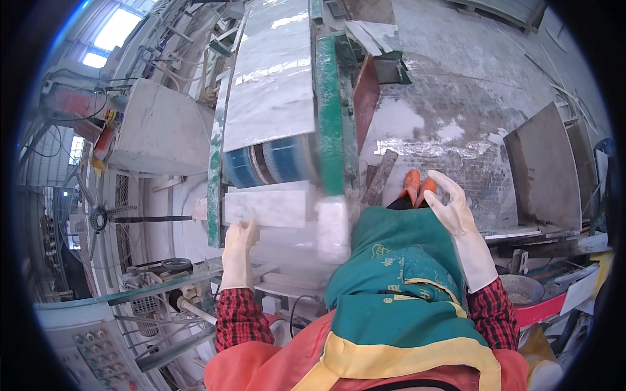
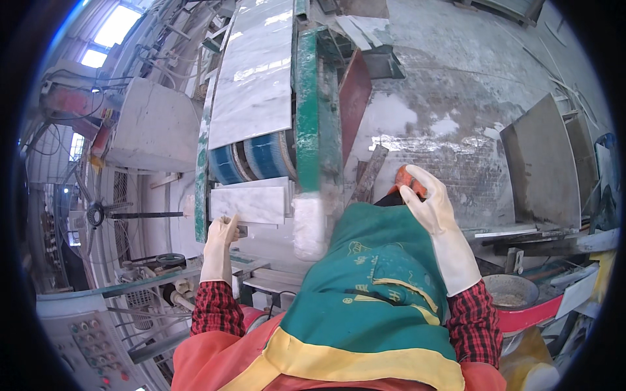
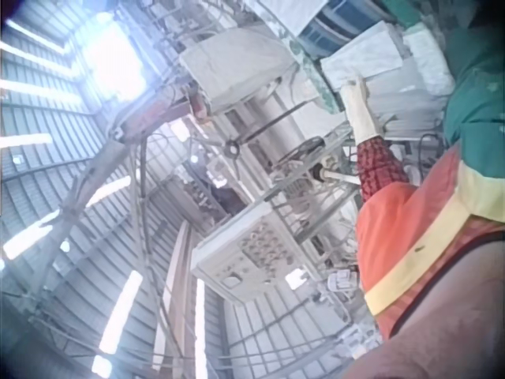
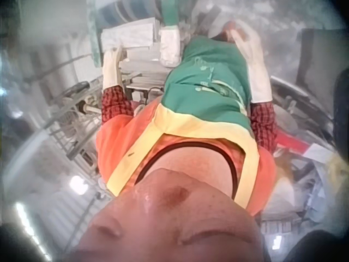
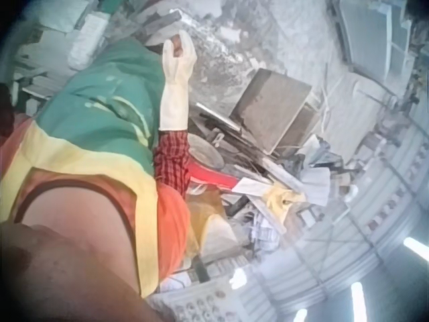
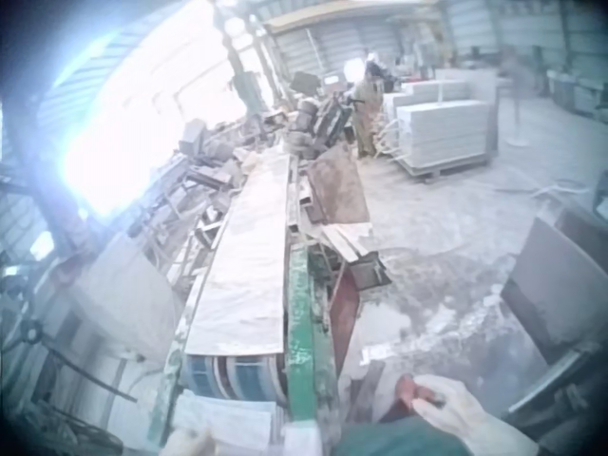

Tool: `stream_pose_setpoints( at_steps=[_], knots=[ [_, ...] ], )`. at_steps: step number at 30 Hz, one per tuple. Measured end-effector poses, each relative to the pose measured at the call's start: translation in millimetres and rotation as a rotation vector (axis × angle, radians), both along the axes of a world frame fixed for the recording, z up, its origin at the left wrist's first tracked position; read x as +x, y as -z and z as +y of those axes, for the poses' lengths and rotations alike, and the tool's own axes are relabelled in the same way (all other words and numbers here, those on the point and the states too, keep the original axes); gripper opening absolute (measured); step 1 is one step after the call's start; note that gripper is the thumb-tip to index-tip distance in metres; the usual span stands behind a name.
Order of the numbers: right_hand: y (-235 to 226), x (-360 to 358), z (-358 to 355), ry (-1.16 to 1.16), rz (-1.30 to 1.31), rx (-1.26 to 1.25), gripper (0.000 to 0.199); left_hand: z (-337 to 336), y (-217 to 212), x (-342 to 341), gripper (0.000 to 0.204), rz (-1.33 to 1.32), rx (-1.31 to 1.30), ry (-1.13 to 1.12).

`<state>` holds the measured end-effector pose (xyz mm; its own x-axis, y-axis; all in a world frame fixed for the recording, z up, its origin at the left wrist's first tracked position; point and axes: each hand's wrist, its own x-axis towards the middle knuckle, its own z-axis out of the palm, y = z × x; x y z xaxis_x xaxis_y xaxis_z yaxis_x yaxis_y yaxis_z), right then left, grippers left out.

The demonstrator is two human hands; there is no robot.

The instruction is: The person manually guides large rectangular stone slabs through a wet grinding machine, pressing the slab edges against the rotating belt to smooth them. The person repeatedly feeds slabs into the machine and removes them, handling them with gloved hands in a factory setting.

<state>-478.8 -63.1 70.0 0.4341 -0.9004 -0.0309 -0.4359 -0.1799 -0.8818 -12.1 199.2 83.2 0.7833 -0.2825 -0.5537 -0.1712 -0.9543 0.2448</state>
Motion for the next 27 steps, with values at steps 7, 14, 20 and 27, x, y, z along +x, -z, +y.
stream_pose_setpoints(
  at_steps=[7, 14, 20, 27],
  knots=[
    [11.7, -30.3, 3.5, 0.096, 0.034, 0.084, 0.049, -2.6, 30.7, -69.0, 0.071, -0.095, -0.793, -0.846],
    [13.8, -57.3, -0.7, 0.174, 0.034, 0.053, 0.048, -2.7, 134.8, -6.8, 0.043, 0.364, -1.019, -0.983],
    [32.8, -88.6, -0.1, 0.350, 0.009, 0.140, 0.049, -24.2, 117.6, -20.8, 0.027, 0.251, -1.006, -1.083],
    [49.6, -108.1, 3.3, 0.364, 0.004, 0.124, 0.049, -27.9, 106.5, -17.6, 0.043, 0.286, -0.908, -1.080]
  ],
)
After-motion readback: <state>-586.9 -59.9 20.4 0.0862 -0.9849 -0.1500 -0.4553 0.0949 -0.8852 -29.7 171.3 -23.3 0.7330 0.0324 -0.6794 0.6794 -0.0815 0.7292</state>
